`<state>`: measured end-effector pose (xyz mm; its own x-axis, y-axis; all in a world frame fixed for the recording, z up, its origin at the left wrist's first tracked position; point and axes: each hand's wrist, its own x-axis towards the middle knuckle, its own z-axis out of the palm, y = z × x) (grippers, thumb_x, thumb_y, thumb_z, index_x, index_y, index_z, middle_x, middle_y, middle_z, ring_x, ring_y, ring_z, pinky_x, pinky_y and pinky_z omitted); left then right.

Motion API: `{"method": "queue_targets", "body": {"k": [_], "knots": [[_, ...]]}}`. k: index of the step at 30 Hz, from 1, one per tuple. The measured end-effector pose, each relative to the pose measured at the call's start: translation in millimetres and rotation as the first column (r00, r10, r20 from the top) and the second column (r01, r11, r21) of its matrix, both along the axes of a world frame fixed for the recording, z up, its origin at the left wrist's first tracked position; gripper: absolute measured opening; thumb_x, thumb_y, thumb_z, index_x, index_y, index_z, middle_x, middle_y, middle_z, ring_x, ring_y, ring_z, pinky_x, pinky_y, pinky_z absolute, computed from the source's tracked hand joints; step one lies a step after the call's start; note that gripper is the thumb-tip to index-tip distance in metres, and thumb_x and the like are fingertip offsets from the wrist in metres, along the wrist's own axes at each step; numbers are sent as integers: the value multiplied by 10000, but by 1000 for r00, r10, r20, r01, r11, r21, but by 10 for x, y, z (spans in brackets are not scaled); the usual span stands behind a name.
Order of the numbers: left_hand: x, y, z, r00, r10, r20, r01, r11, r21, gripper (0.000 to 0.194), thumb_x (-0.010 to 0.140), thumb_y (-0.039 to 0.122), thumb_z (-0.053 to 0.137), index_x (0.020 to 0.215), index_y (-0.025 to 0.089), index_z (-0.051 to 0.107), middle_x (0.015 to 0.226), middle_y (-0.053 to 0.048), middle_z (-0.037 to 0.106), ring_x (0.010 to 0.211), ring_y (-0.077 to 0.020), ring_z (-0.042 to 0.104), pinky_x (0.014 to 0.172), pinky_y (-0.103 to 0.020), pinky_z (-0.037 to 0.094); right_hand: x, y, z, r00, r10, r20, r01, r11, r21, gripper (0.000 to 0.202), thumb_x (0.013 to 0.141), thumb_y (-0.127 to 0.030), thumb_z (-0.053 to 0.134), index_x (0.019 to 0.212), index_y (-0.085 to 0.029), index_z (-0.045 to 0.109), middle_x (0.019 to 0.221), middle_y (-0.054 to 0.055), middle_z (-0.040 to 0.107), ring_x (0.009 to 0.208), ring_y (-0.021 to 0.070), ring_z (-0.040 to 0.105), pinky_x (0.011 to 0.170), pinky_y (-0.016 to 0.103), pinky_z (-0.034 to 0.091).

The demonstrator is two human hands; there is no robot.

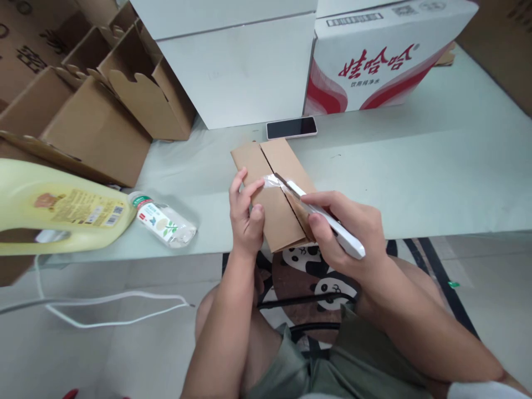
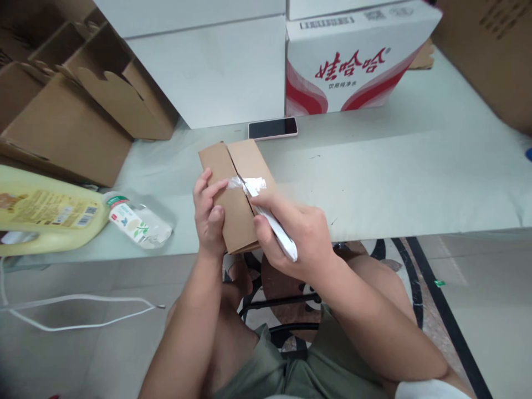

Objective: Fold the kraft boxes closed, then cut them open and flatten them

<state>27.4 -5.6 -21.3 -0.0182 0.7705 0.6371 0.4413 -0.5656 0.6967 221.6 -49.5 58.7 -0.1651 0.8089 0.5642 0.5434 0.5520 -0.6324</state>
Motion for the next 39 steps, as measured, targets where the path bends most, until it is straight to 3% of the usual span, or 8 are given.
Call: {"method": "queue_targets", "body": {"k": [7, 13, 19, 24, 29, 33, 36, 39], "knots": [[-7, -4, -13, 999, 38, -28, -39, 999, -34, 524, 981, 626, 411, 1231, 250, 676, 1513, -118, 491, 1458, -319, 421, 1228, -542, 295, -71, 43, -42, 999, -24, -23, 25, 1000, 15, 139, 906, -212, 531, 957, -201, 659, 659, -21, 678, 495, 95, 568, 495, 215, 418], [-42, -2, -28, 997, 63, -48, -65, 997, -29, 556, 973, 655, 389, 1249, 251, 654, 1510, -122, 493, 1462, -327, 409, 1220, -560, 287, 33, -71, -80, 979, -58, -194, 73, 995, 71, 204, 903, -236, 501, 810, -240, 682, 540, -34, 621, 415, 110, 541, 430, 242, 418], [-110, 30, -66, 999, 39, -9, -39, 999, -37, 536, 965, 644, 417, 1258, 256, 642, 1529, -122, 484, 1476, -328, 392, 1226, -540, 283, 281, -13, -156, 877, -142, -459, 251, 950, 186, 176, 941, -353, 561, 951, -246, 701, 648, -13, 684, 494, 154, 637, 404, 272, 463], [-233, 74, -61, 997, -3, 79, 9, 997, -74, 489, 926, 634, 497, 1233, 291, 661, 1533, -92, 494, 1477, -312, 400, 1236, -512, 280, 487, 422, -507, 939, -340, 60, 344, 935, -85, 334, 846, -313, 661, 1171, -236, 647, 1031, 77, 758, 806, 229, 715, 659, 367, 575], [-404, 108, -37, 949, 3, 315, 78, 967, -243, 492, 793, 641, 644, 1162, 319, 693, 1601, -19, 445, 1532, -298, 327, 1221, -441, 334, 635, 607, -847, 839, -310, 448, 489, 791, -368, 649, 810, -458, 629, 1388, -167, 574, 1228, 195, 661, 1049, 366, 644, 815, 493, 540], [-413, 141, -38, 834, 176, 523, 78, 901, -427, 469, 725, 541, 733, 1138, 321, 699, 1499, -24, 565, 1365, -296, 549, 1025, -386, 522, 691, 602, -945, 819, -253, 515, 505, 743, -439, 701, 829, -477, 597, 1453, -160, 552, 1279, 231, 620, 1129, 401, 615, 897, 545, 517], [-354, 153, -28, 745, 357, 563, 42, 818, -574, 477, 652, 411, 798, 1105, 290, 712, 1247, -49, 719, 1115, -273, 691, 830, -341, 576, 717, 604, -977, 814, -276, 512, 495, 790, -362, 525, 846, -408, 614, 1319, -191, 680, 1407, 234, 567, 1323, 457, 498, 1037, 638, 430], [-320, 141, 2, 695, 342, 632, 115, 815, -567, 430, 720, 456, 721, 1092, 242, 730, 1219, -69, 735, 1130, -274, 689, 884, -363, 573, 730, 614, -990, 915, -153, 372, 297, 881, -368, 333, 837, -349, 629, 1105, -207, 768, 1376, 184, 623, 1365, 423, 480, 1131, 661, 347]]}}
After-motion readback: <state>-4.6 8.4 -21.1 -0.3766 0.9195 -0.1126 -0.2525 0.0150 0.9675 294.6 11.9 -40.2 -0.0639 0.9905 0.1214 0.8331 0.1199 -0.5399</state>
